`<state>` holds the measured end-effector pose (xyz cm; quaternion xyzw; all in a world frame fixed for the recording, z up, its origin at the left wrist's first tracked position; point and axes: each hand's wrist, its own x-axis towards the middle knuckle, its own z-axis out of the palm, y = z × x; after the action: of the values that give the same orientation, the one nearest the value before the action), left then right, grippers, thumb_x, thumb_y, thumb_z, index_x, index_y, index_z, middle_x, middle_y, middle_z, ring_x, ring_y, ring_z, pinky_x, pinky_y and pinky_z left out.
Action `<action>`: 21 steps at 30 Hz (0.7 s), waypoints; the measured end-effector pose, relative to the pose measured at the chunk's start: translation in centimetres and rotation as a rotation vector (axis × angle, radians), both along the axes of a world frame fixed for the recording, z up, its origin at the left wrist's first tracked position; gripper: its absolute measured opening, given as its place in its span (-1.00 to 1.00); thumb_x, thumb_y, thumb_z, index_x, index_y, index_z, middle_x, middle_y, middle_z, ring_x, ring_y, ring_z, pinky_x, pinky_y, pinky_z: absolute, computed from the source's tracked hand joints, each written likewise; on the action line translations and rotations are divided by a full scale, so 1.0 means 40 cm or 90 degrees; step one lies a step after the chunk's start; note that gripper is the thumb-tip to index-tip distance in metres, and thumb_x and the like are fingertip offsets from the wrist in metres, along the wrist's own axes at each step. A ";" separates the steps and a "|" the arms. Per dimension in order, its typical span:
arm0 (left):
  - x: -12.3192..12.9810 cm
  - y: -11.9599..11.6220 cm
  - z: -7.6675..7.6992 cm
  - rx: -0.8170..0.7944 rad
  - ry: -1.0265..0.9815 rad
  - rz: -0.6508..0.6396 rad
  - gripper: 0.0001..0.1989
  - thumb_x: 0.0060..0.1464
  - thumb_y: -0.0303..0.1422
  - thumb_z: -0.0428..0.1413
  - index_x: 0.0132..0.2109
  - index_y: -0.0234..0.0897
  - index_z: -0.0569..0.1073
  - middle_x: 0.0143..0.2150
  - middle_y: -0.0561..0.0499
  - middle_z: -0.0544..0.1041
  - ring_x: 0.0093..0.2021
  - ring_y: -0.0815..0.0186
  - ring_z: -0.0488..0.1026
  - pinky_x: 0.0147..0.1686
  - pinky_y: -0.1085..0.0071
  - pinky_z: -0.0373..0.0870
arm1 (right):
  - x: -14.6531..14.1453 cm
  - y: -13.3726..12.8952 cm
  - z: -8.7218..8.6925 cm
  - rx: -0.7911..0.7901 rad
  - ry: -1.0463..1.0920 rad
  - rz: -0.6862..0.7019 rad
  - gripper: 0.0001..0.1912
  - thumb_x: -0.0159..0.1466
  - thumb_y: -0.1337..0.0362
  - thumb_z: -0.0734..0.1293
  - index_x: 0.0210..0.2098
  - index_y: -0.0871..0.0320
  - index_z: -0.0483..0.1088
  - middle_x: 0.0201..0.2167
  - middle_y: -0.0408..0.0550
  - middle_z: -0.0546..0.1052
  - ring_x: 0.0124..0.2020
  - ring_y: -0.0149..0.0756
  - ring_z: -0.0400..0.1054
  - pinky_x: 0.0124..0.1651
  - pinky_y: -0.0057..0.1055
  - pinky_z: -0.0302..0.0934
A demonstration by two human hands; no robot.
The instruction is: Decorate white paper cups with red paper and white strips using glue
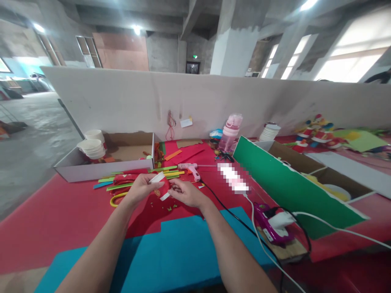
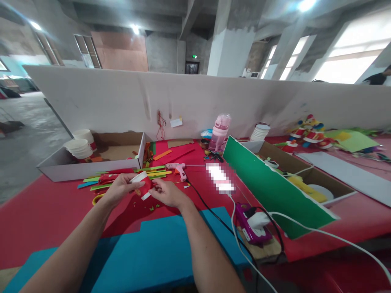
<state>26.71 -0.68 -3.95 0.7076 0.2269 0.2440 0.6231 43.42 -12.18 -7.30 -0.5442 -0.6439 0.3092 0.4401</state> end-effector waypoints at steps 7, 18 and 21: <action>0.010 -0.001 -0.009 -0.009 -0.004 0.023 -0.76 -0.17 -0.27 0.30 -0.38 -0.38 0.56 -0.53 0.01 0.52 -0.54 0.39 0.37 -0.50 0.51 0.24 | -0.012 -0.008 0.017 0.016 -0.133 -0.012 -0.77 0.35 0.20 0.15 -0.08 0.17 0.29 -0.40 -0.10 0.45 -0.45 -0.37 0.27 -0.41 -0.49 0.09; 0.004 0.002 -0.010 -0.120 -0.051 0.050 -0.73 -0.15 -0.26 0.31 -0.34 -0.38 0.53 -0.54 0.01 0.52 -0.57 0.40 0.39 -0.52 0.51 0.28 | -0.021 0.010 0.018 0.056 -0.134 -0.129 -0.66 0.26 0.50 0.10 -0.04 0.17 0.32 -0.23 0.02 0.52 -0.22 -0.25 0.40 -0.15 -0.36 0.22; 0.002 0.004 -0.006 -0.101 -0.047 0.074 -0.72 -0.15 -0.25 0.31 -0.34 -0.39 0.53 -0.55 0.01 0.51 -0.58 0.39 0.39 -0.53 0.49 0.29 | -0.016 0.006 0.023 0.054 -0.049 -0.113 -0.73 0.35 0.34 0.09 -0.05 0.16 0.34 -0.28 -0.02 0.52 -0.24 -0.29 0.41 -0.15 -0.37 0.25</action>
<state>26.79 -0.52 -4.19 0.6321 0.2630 0.2865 0.6702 42.80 -11.95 -6.36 -0.5916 -0.6218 0.2205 0.4635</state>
